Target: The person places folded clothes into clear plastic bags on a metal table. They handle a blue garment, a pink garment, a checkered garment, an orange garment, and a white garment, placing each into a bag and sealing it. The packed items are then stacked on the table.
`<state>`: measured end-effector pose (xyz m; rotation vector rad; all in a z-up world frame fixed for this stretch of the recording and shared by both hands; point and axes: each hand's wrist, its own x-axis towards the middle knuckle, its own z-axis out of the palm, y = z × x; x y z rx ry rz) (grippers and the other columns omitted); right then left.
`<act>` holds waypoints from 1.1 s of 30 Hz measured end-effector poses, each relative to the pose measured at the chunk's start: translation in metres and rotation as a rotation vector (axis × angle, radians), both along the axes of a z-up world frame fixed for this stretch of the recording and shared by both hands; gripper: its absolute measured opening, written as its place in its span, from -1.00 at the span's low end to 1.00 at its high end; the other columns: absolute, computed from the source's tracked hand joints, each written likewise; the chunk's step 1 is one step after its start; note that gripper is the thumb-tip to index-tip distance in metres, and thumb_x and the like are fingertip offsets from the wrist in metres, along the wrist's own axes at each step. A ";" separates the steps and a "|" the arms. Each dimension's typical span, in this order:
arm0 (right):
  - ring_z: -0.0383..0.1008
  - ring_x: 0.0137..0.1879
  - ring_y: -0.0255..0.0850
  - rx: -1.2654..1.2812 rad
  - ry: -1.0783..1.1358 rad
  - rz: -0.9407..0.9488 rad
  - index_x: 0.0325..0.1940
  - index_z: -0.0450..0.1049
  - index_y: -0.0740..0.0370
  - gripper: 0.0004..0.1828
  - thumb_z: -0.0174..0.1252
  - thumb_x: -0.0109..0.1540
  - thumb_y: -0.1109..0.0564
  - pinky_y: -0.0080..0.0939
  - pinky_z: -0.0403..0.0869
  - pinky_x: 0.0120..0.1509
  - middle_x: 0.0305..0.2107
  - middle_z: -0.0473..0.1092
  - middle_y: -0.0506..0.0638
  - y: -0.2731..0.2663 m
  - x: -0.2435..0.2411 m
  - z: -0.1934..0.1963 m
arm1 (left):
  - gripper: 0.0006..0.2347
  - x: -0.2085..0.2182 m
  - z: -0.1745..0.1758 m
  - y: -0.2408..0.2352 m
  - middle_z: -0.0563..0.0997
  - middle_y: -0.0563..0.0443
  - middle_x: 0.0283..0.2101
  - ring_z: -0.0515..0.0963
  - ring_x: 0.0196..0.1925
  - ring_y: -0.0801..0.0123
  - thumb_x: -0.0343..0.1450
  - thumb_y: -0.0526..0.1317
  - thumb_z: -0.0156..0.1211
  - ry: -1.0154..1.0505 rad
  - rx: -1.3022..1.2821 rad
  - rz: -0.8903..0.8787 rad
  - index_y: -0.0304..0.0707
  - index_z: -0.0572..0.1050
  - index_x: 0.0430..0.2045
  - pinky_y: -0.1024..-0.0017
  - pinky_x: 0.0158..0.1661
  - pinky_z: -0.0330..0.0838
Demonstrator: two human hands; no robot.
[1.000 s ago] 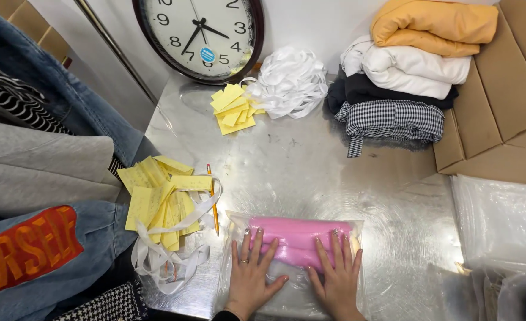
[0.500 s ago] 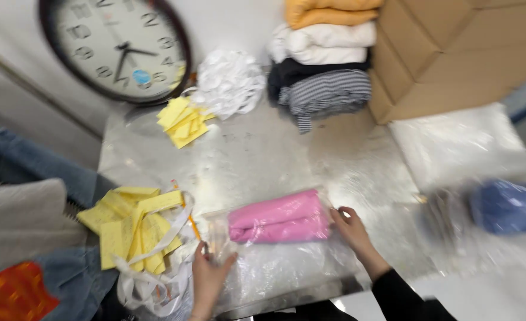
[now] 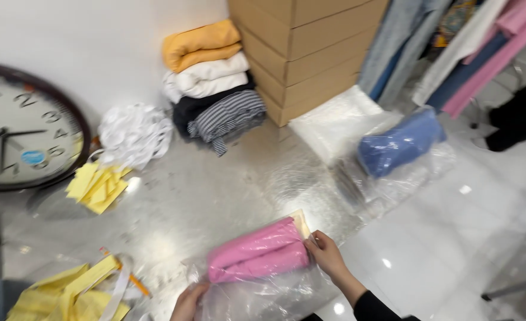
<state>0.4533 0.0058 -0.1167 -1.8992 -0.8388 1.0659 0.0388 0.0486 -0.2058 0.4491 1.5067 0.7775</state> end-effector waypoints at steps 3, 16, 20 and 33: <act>0.49 -0.41 -0.14 0.102 0.195 -0.105 -0.30 0.46 0.23 -0.85 0.29 0.32 0.18 -0.18 0.48 -0.31 -0.47 0.52 0.08 -0.021 0.046 0.004 | -0.80 0.056 0.045 -0.006 0.72 -0.64 -0.28 0.69 -0.24 -0.33 0.34 -0.56 0.32 -0.172 -0.059 0.058 -0.80 0.67 -0.20 0.10 -0.12 0.51; 0.60 -0.27 -0.17 0.468 0.173 -0.127 -0.30 0.51 0.30 -0.90 0.32 0.26 0.26 -0.12 0.65 -0.13 -0.47 0.57 0.09 0.052 0.230 0.189 | -0.72 0.244 0.096 0.130 0.70 -0.59 -0.22 0.69 -0.11 -0.29 0.27 -0.62 0.15 -0.492 0.301 -0.003 -0.76 0.58 -0.14 0.07 0.04 0.49; 0.54 -0.38 -0.25 0.431 0.156 0.157 -0.37 0.48 0.24 -0.81 0.36 0.26 0.19 -0.28 0.50 -0.25 -0.52 0.52 -0.02 0.103 0.244 0.205 | -0.84 0.254 0.091 0.145 0.72 -0.36 -0.22 0.65 -0.05 -0.05 0.27 -0.41 0.18 -0.285 0.420 0.097 -0.54 0.65 -0.39 0.16 0.03 0.43; 0.19 -0.37 -0.31 -0.106 0.343 0.659 -0.38 0.24 0.07 -0.68 0.24 0.36 0.14 -0.02 0.73 -0.29 -0.51 0.21 -0.08 0.299 0.136 0.162 | -0.44 0.250 0.218 0.095 0.15 -0.23 0.57 0.18 0.53 -0.36 0.54 0.06 -0.27 -0.191 -0.127 0.529 0.18 0.09 0.54 -0.47 0.34 0.12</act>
